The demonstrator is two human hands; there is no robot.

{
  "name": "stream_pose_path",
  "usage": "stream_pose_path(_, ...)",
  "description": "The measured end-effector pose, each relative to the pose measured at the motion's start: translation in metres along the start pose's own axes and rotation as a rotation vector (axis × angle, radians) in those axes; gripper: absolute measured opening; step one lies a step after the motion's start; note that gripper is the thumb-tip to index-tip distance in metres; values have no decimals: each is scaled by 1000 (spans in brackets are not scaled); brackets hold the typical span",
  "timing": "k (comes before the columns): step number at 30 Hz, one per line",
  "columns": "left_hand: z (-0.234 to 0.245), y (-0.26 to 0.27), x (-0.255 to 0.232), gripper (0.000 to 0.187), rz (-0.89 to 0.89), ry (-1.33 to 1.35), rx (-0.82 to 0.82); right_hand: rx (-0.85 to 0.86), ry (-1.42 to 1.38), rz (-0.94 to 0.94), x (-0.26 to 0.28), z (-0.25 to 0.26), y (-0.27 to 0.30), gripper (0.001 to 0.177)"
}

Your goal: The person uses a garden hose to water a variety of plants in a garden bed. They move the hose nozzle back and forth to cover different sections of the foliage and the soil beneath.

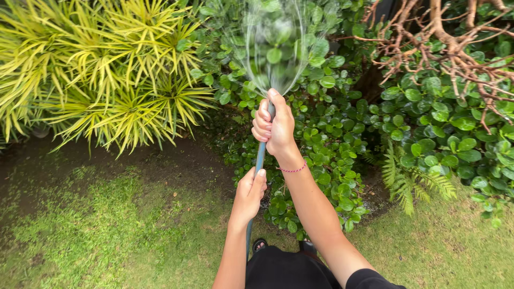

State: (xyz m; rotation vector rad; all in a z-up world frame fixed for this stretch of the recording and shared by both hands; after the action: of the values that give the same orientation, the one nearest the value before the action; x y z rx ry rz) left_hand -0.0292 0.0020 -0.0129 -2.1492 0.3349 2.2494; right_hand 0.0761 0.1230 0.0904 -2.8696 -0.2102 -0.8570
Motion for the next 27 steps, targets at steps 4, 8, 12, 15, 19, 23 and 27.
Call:
stream_pose_path(4,15,5,4,34,6,-41,-26,7,-22,-34,-14,-10,0,54)
stream_pose_path(8,30,10,8,33,29,10,-55,16,-44,-64,-34,-17,-6,54)
stream_pose_path(12,46,17,13,34,54,49,-91,6,-118,-172,-58,-17,-18,55)
stream_pose_path(15,57,23,16,35,65,34,-145,-14,-166,-265,-78,-11,-30,55)
stream_pose_path(19,66,28,21,34,74,83,-191,-9,-240,-380,-108,2,-48,57)
stream_pose_path(23,72,31,22,34,93,88,-219,-75,-329,-503,-129,11,-60,57)
stream_pose_path(27,74,31,23,34,98,57,-226,-94,-294,-429,-126,6,-55,57)
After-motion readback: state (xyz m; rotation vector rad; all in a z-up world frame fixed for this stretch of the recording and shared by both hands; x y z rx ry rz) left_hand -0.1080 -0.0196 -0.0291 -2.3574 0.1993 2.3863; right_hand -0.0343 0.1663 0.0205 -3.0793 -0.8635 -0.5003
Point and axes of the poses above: each hand's wrist, its own y-axis away from the middle knuckle, its own z-axis out of the back of the hand, x = y × z, the point moved 2 cm from there along -y, towards the middle knuckle, and after that the axes turned 12 degrees about -y, right-handed, at the moved point
